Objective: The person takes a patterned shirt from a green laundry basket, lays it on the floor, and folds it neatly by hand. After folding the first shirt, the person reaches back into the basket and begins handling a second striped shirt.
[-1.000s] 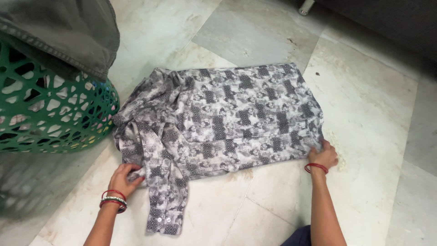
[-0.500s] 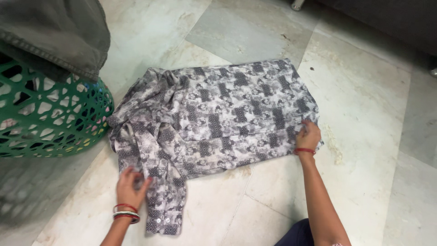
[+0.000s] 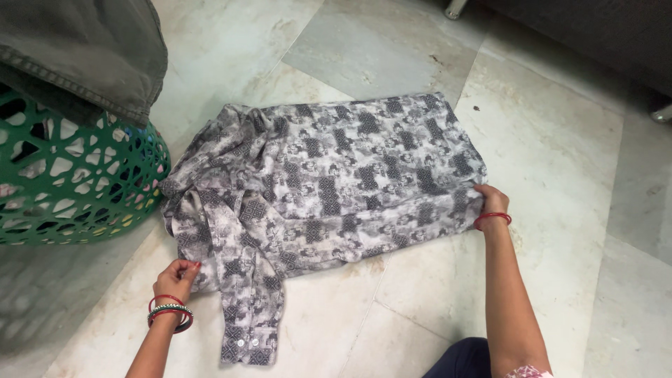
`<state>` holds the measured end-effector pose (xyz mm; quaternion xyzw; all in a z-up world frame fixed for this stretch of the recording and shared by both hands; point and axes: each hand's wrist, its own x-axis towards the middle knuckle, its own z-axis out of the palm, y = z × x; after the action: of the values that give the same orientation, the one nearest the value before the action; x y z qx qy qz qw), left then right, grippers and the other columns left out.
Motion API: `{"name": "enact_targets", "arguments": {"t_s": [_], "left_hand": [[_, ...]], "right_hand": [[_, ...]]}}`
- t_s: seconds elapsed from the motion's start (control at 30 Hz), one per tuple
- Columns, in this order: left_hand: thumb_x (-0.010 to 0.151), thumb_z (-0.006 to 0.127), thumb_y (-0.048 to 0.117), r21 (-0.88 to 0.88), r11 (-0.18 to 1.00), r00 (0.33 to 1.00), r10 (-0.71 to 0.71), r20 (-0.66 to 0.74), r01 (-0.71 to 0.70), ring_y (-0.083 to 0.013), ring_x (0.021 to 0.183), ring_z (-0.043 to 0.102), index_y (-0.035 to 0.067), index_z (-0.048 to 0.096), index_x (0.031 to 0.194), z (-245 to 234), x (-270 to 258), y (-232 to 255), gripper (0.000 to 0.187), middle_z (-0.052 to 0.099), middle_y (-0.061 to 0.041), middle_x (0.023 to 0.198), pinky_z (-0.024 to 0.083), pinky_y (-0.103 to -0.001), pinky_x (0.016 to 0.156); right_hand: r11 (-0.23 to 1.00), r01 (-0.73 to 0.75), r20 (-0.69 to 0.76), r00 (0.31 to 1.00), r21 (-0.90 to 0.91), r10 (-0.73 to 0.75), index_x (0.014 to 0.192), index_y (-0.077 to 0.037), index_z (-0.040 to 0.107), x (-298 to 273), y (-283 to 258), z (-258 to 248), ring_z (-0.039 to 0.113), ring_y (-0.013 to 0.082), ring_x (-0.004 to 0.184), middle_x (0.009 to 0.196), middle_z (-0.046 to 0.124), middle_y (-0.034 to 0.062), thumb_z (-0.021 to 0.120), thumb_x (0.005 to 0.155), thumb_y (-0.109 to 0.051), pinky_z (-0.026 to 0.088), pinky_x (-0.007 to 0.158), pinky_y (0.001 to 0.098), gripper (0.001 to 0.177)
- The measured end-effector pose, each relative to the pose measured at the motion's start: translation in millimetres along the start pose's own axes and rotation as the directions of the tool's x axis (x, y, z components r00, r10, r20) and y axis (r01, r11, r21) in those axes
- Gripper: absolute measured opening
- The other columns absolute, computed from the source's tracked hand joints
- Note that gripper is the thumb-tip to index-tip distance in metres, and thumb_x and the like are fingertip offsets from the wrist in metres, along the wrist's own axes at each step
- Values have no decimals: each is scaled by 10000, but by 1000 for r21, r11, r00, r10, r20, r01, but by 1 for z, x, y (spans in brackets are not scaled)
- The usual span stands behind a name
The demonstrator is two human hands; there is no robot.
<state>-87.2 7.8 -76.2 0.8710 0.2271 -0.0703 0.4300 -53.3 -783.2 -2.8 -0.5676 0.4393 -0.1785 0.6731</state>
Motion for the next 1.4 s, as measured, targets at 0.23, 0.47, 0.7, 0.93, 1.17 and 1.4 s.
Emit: {"name": "enact_targets", "arguments": {"t_s": [0.23, 0.47, 0.7, 0.93, 1.17, 1.4], "left_hand": [[890, 771, 330, 79, 997, 1000, -4, -10, 5, -182, 694, 647, 99, 769, 967, 0, -1, -1, 243, 737, -67, 778, 505, -335, 684], [872, 776, 413, 289, 922, 926, 321, -199, -258, -302, 906, 679, 68, 696, 1070, -4, -25, 28, 406, 730, -126, 1006, 523, -441, 809], [853, 701, 559, 480, 827, 942, 336, -4, -293, -275, 972, 687, 132, 683, 984, 1, -72, 85, 447, 730, -73, 963, 493, -491, 903], [856, 753, 537, 543, 831, 965, -28, 262, -123, -266, 874, 723, 96, 695, 935, 13, -70, 85, 452, 742, -96, 910, 556, -414, 823], [924, 649, 201, -695, 488, 811, -48, 583, 528, -208, 1033, 701, 31, 633, 1153, 14, -68, 60, 286, 709, -97, 1152, 566, -417, 908], [909, 643, 230, -625, 418, 720, -113, 685, 660, -244, 1061, 707, 20, 593, 1289, -23, -97, 19, 437, 713, -124, 1209, 576, -440, 929]], "right_hand": [[861, 353, 18, 928, -365, -373, 924, 4, 769, 19, 6, 35, 582, 146, 685, 784, 709, 33, 894, 844, -298, 471, 663, 322, 336], [300, 515, 191, 699, -803, -690, 1072, -46, 735, -3, 4, 58, 666, 350, 905, 979, 728, 177, 847, 861, -296, 523, 811, 475, 346], [-21, 577, 526, 728, -816, -440, 1149, -94, 681, -96, 24, 63, 637, 301, 1155, 1187, 706, 140, 732, 949, -342, 485, 1065, 460, 322], [-78, 716, 669, 601, -694, -438, 1151, -88, 724, -144, 42, 114, 629, 300, 1219, 1302, 677, 175, 728, 891, -291, 447, 1074, 514, 330], [582, 745, 914, 405, -327, -4, 1201, -75, 699, -297, 122, 153, 748, 240, 1022, 1165, 745, 137, 709, 916, -337, 637, 892, 372, 386], [674, 669, 947, 274, -313, 169, 1206, -44, 663, -373, 153, 168, 746, 262, 1018, 1138, 743, 161, 755, 915, -367, 628, 863, 372, 445]]}}
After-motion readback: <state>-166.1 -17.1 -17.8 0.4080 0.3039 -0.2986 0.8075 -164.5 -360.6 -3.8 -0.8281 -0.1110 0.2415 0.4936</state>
